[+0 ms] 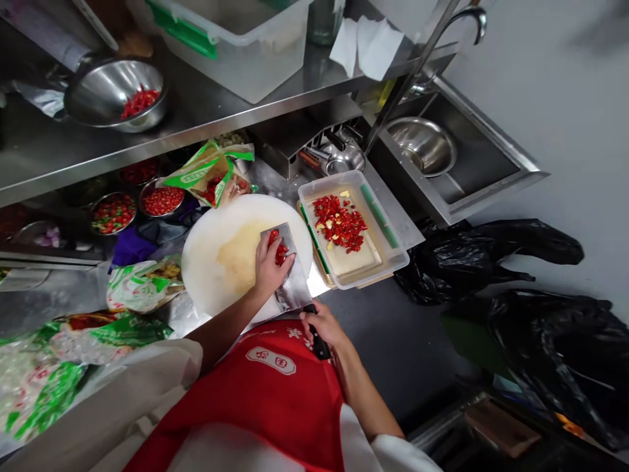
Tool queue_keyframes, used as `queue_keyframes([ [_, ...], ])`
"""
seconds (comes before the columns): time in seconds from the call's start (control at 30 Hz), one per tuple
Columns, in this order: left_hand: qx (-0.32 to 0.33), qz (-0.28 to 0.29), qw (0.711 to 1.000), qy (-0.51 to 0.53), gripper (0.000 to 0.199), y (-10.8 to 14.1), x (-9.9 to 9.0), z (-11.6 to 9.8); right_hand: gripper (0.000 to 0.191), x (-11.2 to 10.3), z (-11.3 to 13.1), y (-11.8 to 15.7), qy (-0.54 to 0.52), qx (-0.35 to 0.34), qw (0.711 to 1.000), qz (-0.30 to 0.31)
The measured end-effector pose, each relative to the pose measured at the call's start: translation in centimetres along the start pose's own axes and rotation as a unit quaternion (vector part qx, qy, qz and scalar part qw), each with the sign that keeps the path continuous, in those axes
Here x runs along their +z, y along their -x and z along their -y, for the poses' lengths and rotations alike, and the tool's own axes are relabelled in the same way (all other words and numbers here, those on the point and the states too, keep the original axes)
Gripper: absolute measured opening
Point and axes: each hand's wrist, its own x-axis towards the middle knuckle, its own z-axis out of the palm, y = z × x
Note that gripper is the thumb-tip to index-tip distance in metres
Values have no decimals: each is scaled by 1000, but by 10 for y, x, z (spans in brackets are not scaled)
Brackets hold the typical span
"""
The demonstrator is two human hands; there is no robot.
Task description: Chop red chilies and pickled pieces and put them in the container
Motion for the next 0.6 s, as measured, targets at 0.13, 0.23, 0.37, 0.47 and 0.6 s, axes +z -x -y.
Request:
queue_keyframes([
  [0.13,60,8,996,69,48,-44,41,-63,31,-35,43,30,20,-42,995,-84],
  [0.23,93,31,989,114,44,-72,84,-106,32,-62,78,50,72,-67,981,-169],
  [0.37,45,95,988,116,41,-93,141,-130,30,-97,113,66,154,-44,954,-254],
  [0.47,-14,199,978,60,35,-100,160,-122,30,-120,129,69,185,-28,942,-278],
  [0.6,12,182,982,38,31,-109,122,-90,33,-144,144,57,198,-26,942,-269],
])
